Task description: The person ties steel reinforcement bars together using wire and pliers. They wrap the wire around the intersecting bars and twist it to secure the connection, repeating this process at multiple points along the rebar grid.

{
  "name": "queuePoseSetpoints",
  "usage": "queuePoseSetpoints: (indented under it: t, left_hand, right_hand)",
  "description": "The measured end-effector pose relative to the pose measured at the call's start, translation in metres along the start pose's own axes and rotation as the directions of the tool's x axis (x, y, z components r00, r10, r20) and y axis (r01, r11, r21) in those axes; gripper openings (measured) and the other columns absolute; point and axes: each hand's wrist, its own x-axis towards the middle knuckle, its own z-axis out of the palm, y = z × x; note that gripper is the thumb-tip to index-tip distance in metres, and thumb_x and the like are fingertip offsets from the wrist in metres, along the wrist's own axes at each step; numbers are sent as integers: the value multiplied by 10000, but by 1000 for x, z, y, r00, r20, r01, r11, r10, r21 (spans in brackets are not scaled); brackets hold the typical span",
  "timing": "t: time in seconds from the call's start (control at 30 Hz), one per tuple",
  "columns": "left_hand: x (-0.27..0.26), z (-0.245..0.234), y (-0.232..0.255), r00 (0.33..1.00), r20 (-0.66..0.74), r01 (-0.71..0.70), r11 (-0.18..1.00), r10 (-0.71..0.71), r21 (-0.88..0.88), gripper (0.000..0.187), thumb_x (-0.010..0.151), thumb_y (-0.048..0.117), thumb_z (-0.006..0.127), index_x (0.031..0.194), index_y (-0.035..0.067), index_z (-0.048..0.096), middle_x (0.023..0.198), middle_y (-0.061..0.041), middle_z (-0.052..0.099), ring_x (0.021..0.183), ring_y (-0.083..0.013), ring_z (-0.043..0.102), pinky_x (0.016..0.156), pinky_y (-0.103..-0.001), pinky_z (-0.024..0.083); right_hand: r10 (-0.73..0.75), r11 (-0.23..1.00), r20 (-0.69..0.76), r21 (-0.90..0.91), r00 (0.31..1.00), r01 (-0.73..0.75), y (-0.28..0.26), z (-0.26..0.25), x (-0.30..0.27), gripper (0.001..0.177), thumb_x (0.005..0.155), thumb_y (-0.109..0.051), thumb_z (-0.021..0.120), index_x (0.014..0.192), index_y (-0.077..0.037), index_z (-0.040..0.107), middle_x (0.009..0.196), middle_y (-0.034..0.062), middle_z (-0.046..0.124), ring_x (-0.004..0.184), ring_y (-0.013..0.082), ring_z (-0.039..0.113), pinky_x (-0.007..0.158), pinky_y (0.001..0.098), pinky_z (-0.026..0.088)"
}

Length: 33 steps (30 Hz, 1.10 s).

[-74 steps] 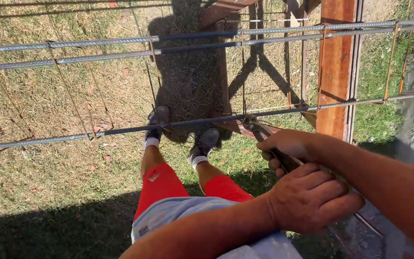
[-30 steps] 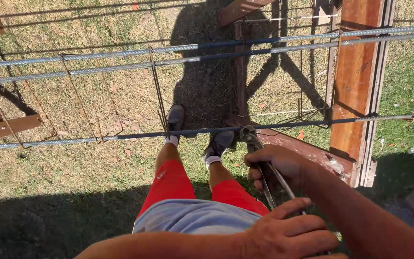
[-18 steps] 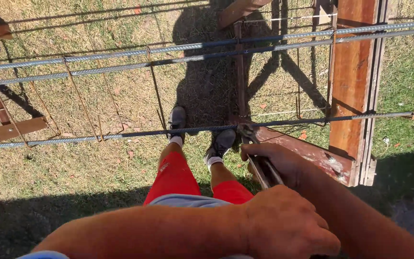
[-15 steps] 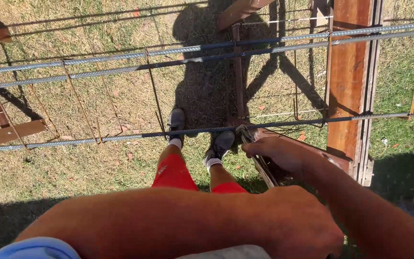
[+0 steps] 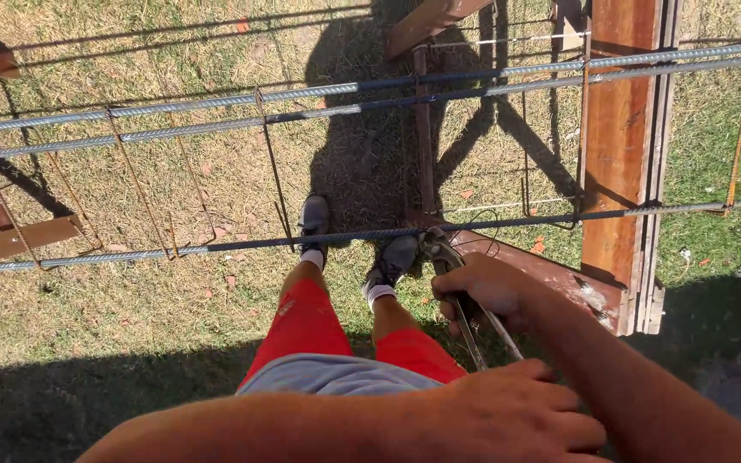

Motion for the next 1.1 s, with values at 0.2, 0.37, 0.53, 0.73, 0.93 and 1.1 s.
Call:
queuePoseSetpoints:
  t: [0.2,0.37,0.53,0.73,0.93,1.1]
  left_hand:
    - [-23,20,14,857,-496,96,901,142,423,250,1304,67,519,1339,178,739,995,-58,575,875,-281,572,1083,-472,597]
    - [-20,27,3,870,-482,75,939,102,334,185,1236,22,659,1111,157,681,972,-78,645,901,-314,639,898,-465,517]
    - [10,-52,26,908,292,250,947,-301,201,141,976,220,655,1050,197,773,971,-20,839,909,-287,816,711,-494,537]
    - [41,-52,30,636,355,364,673,-685,644,234,959,383,681,777,242,720,744,67,703,743,-103,682,646,-348,468]
    - [21,4,44,550,-222,253,-92,-805,963,566,1003,657,773,594,370,508,505,183,436,515,78,385,503,-245,267]
    - [-50,-7,22,971,-229,21,930,69,368,254,1255,141,557,1449,208,707,1392,-56,748,1267,-284,746,1382,-555,523]
  right_hand:
    - [18,998,-32,65,999,-16,5,3,6,207,1043,-95,687,920,70,662,688,220,681,556,387,686,501,476,524]
    - [6,944,204,323,979,-73,50,-21,54,240,1113,-297,680,1046,-67,677,759,58,654,607,260,679,547,309,514]
    - [0,909,167,412,986,-70,39,1,35,236,1019,-353,731,1039,-126,668,707,39,595,537,194,617,361,268,320]
    - [0,996,-154,-91,988,-15,-22,38,-18,173,1029,-184,657,975,-24,618,826,202,760,649,315,687,573,430,515]
    - [-10,996,-85,88,996,18,3,25,6,163,1063,-123,674,1038,-16,553,753,213,668,580,381,682,511,500,528]
    - [-107,939,76,336,991,75,40,2,34,199,1063,-201,727,1143,-27,673,756,154,711,607,351,723,552,431,573]
